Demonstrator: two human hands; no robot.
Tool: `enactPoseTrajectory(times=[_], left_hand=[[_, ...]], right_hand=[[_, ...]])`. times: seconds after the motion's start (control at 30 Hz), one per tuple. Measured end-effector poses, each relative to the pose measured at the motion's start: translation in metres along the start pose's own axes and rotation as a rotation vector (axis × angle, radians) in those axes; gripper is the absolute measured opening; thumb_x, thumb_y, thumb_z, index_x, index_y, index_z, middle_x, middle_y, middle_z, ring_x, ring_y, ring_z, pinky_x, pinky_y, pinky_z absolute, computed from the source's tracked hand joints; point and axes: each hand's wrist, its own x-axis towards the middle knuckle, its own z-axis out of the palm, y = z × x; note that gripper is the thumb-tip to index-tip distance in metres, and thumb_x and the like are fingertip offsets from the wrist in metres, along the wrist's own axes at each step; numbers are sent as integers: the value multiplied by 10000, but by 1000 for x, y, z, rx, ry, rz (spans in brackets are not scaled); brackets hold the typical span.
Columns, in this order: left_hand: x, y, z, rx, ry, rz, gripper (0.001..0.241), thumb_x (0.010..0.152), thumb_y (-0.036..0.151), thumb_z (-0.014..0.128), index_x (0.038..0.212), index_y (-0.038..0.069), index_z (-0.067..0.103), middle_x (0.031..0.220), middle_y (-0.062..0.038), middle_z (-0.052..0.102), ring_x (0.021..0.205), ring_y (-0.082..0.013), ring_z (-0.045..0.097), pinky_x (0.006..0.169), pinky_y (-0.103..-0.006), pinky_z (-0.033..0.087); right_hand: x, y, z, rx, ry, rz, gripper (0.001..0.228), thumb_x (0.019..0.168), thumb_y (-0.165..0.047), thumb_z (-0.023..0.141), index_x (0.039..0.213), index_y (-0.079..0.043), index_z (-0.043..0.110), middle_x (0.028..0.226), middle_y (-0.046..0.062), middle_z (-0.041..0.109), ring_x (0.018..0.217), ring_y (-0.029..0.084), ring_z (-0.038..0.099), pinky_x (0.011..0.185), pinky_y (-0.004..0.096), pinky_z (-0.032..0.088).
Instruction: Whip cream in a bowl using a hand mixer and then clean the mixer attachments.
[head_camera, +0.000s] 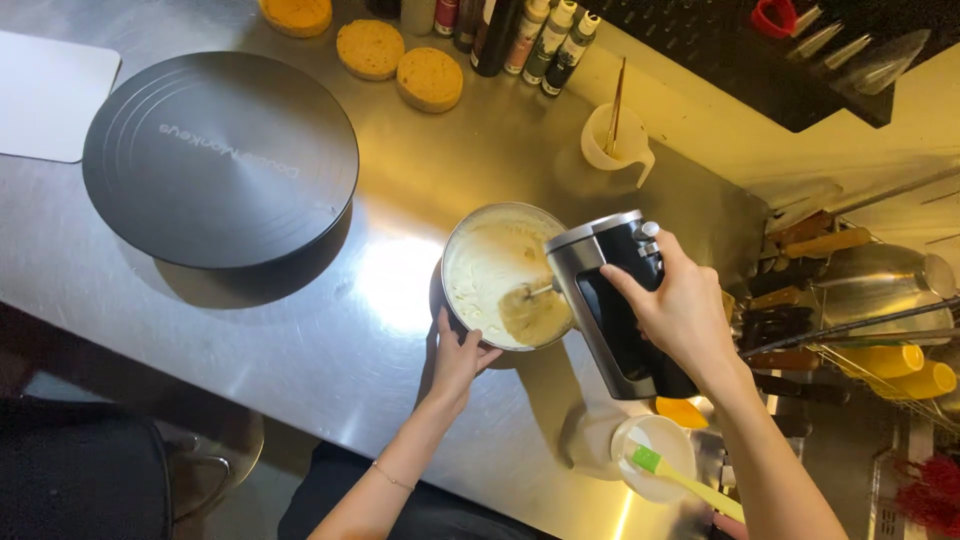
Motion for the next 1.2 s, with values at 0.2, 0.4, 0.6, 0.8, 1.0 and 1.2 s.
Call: enactPoseTrajectory(times=[0.2,0.4,0.6,0.8,1.0,1.2], left_hand=[[0,10,0,53,21,28,817,993,33,450,1609,157,-72,1363,-251,530,1039,-297,716,877,-391,660],[13,33,-23,118,-89,127,768,932,-32,475,1611,62,131,1273,-280,623,942,-329,748,751,-374,699],[17,48,-32,201,-64,-1,774,956,-10,498,1598,92,79,1296,-246,593,971,-312,744,724,-375,695],[25,60,-32,303,-122,5,762,943,-1,521,1598,118,149,1285,-232,605,983,-297,736,708,-361,700],[44,92,-43,389,-207,43,728,928,-8,548,1582,84,241,1245,-258,648,982,-291,742,632,-339,698],[45,91,-49,1062,-75,548,748,984,331,711,1515,-20,318,1341,-308,585,1216,-440,597,1013,-489,508]], right_hand=[[46,37,49,194,345,-428,454,952,-289,790,1229,14,598,799,186,736,619,257,723,542,359,552],[31,-21,22,217,-79,-155,477,870,-320,757,1233,-52,602,672,179,720,488,284,689,461,413,544],[26,-3,13,-111,-53,-410,681,825,-361,778,1410,-93,556,792,240,753,651,363,730,578,428,587],[27,-21,33,67,162,-199,597,882,-302,757,1399,-79,559,911,209,765,777,319,775,655,401,603],[16,-7,41,25,-13,-306,605,829,-312,807,1339,-77,582,839,188,768,720,317,759,622,395,599],[6,-39,32,-22,-1,-56,628,840,-337,787,1399,-149,569,785,201,760,642,325,757,622,405,588]])
